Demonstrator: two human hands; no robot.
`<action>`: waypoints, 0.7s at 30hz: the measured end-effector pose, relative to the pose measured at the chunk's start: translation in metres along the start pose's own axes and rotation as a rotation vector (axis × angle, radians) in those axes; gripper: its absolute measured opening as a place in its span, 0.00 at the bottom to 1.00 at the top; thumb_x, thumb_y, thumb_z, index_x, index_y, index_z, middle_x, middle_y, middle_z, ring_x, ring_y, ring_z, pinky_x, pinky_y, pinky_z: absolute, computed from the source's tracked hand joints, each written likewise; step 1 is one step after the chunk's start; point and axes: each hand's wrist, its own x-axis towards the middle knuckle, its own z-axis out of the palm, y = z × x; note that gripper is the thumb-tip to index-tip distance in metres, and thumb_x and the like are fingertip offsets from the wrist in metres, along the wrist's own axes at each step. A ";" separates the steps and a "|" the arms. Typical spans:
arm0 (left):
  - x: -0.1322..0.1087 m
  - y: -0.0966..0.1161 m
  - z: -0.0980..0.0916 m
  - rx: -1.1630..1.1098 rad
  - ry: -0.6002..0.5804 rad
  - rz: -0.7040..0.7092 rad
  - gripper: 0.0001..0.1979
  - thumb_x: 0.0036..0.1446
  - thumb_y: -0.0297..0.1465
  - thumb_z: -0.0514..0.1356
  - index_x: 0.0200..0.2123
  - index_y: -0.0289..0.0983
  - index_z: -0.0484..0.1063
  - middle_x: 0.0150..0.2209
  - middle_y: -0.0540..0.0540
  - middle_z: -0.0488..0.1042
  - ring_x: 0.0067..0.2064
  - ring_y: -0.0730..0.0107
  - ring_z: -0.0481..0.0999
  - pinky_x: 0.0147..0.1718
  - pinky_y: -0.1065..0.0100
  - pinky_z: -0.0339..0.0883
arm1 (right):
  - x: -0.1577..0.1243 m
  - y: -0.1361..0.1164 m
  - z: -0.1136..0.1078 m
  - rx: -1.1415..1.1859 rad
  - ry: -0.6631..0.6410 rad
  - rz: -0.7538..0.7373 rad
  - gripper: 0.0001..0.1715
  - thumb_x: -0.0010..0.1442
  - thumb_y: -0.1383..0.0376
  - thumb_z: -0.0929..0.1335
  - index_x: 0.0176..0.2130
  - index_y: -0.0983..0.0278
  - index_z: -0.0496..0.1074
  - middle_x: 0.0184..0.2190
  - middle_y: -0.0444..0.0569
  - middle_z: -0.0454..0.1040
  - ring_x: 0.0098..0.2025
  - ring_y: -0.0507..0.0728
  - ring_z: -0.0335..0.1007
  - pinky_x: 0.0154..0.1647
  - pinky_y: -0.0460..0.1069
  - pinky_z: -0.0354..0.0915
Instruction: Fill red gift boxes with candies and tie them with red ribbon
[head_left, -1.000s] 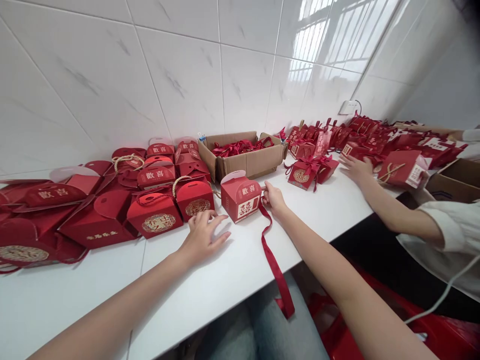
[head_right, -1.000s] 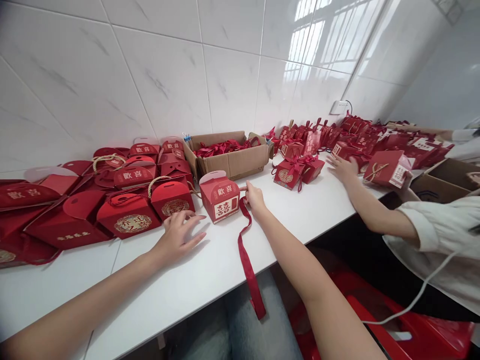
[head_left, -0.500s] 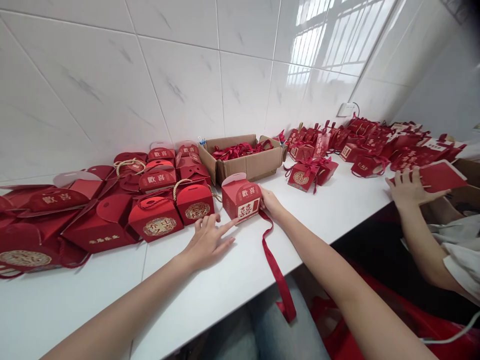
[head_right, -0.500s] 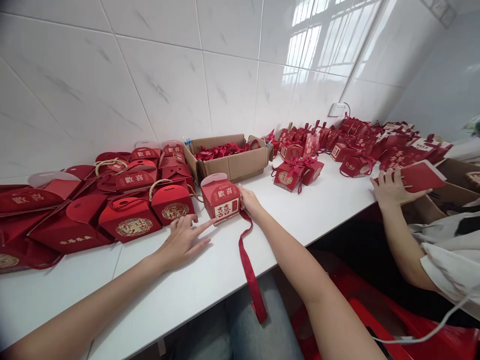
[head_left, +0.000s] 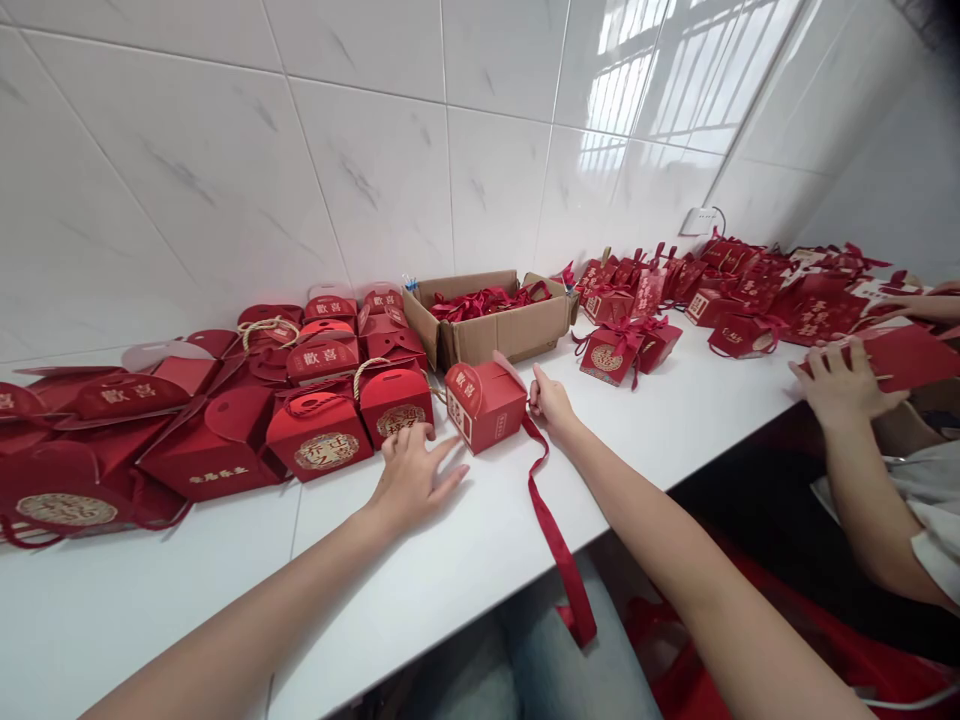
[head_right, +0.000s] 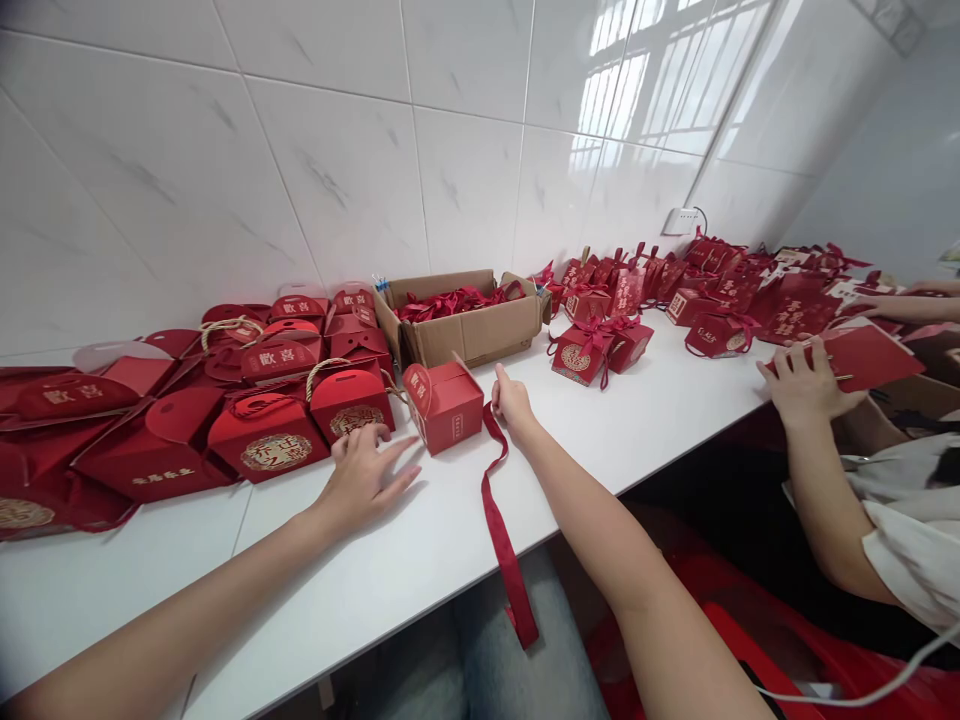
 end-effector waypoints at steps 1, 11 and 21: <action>0.000 0.000 0.001 0.019 0.029 -0.070 0.23 0.61 0.43 0.50 0.54 0.38 0.68 0.44 0.37 0.63 0.47 0.50 0.64 0.46 0.48 0.54 | 0.001 0.000 -0.001 0.006 0.016 0.005 0.28 0.58 0.47 0.63 0.17 0.62 0.60 0.05 0.35 0.47 0.09 0.47 0.45 0.13 0.45 0.40; 0.000 0.004 0.002 0.068 0.025 -0.087 0.26 0.60 0.42 0.51 0.59 0.40 0.63 0.47 0.35 0.61 0.49 0.49 0.63 0.48 0.46 0.53 | -0.001 -0.003 0.000 0.023 -0.006 -0.006 0.20 0.56 0.50 0.66 0.27 0.64 0.69 0.08 0.32 0.46 0.10 0.46 0.42 0.13 0.44 0.41; -0.001 0.001 0.004 0.040 0.070 -0.058 0.20 0.59 0.40 0.51 0.49 0.35 0.70 0.44 0.37 0.61 0.47 0.52 0.64 0.49 0.48 0.56 | -0.008 -0.009 -0.001 -0.017 -0.072 -0.021 0.23 0.59 0.49 0.63 0.36 0.66 0.71 0.08 0.32 0.47 0.11 0.46 0.40 0.14 0.43 0.43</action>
